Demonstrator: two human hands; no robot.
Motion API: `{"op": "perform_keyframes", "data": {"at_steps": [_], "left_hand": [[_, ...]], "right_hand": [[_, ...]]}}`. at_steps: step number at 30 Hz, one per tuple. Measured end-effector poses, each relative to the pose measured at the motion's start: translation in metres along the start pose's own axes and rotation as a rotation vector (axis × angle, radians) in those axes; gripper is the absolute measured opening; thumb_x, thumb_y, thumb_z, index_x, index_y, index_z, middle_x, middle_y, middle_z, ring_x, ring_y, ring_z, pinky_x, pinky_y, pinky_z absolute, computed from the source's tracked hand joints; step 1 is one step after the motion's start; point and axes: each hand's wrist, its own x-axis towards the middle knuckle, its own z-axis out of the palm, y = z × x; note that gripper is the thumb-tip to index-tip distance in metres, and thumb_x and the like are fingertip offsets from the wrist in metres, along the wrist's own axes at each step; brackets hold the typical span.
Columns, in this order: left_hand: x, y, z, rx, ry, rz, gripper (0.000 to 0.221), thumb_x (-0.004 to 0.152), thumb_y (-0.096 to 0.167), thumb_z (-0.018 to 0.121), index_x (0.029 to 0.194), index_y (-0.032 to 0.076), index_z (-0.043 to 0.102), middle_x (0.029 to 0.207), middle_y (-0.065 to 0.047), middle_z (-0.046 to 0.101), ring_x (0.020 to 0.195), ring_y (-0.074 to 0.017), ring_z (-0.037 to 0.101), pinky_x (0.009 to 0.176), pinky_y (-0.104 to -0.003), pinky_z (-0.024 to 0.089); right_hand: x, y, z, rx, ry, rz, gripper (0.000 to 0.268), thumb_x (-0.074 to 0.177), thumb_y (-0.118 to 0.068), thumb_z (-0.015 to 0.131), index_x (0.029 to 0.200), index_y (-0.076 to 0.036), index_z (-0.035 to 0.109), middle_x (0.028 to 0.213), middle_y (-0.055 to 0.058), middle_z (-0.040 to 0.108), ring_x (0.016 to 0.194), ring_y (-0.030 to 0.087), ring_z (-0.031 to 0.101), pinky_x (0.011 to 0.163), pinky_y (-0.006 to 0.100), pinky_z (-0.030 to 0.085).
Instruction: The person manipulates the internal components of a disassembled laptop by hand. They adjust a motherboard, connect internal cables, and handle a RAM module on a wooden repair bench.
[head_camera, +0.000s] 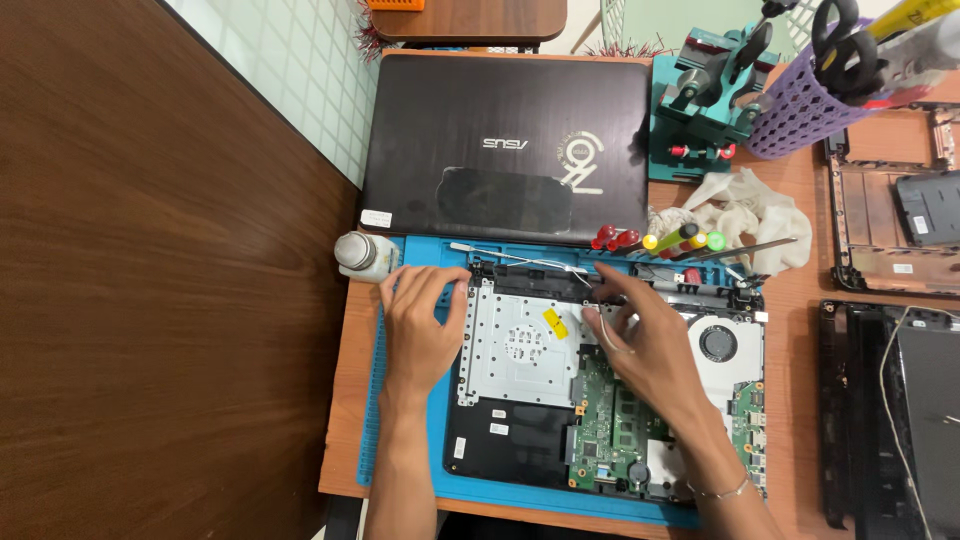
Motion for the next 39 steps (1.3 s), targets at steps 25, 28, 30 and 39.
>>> {"op": "perform_keyframes", "data": {"at_steps": [25,28,30,39], "left_hand": [[-0.004,-0.006,0.012,0.077,-0.005,0.021,0.012,0.092,0.005,0.066,0.101,0.007,0.075,0.1,-0.003,0.072,0.101,-0.0228,0.064,0.102,-0.041,0.038],[-0.004,-0.005,0.014,0.088,-0.006,0.026,0.013,0.092,0.004,0.066,0.101,0.007,0.075,0.099,-0.003,0.071,0.1,-0.0231,0.063,0.102,-0.042,0.038],[-0.004,-0.004,0.014,0.091,-0.005,0.021,0.014,0.092,0.004,0.066,0.101,0.007,0.075,0.099,-0.004,0.071,0.1,-0.0234,0.063,0.103,-0.042,0.038],[-0.004,0.005,0.016,0.162,-0.006,0.024,0.013,0.092,0.004,0.067,0.101,0.008,0.075,0.101,-0.005,0.07,0.102,-0.0251,0.062,0.105,-0.043,0.037]], "right_hand": [[-0.022,0.032,-0.032,-0.153,0.187,0.041,0.031,0.087,-0.002,0.073,0.118,-0.008,0.073,0.098,0.009,0.069,0.07,0.017,0.061,0.059,0.03,0.049],[-0.026,0.035,-0.038,-0.165,0.198,0.031,0.032,0.087,-0.001,0.071,0.118,-0.009,0.074,0.098,0.009,0.069,0.076,0.018,0.062,0.06,0.03,0.049],[-0.029,0.037,-0.044,-0.162,0.233,-0.005,0.032,0.087,0.001,0.069,0.117,-0.008,0.074,0.107,0.008,0.072,0.081,0.019,0.062,0.061,0.031,0.048],[-0.049,0.055,-0.065,-0.322,0.381,0.038,0.035,0.082,-0.009,0.08,0.117,-0.006,0.072,0.118,0.013,0.067,0.111,0.035,0.06,0.095,0.041,0.048]]}}
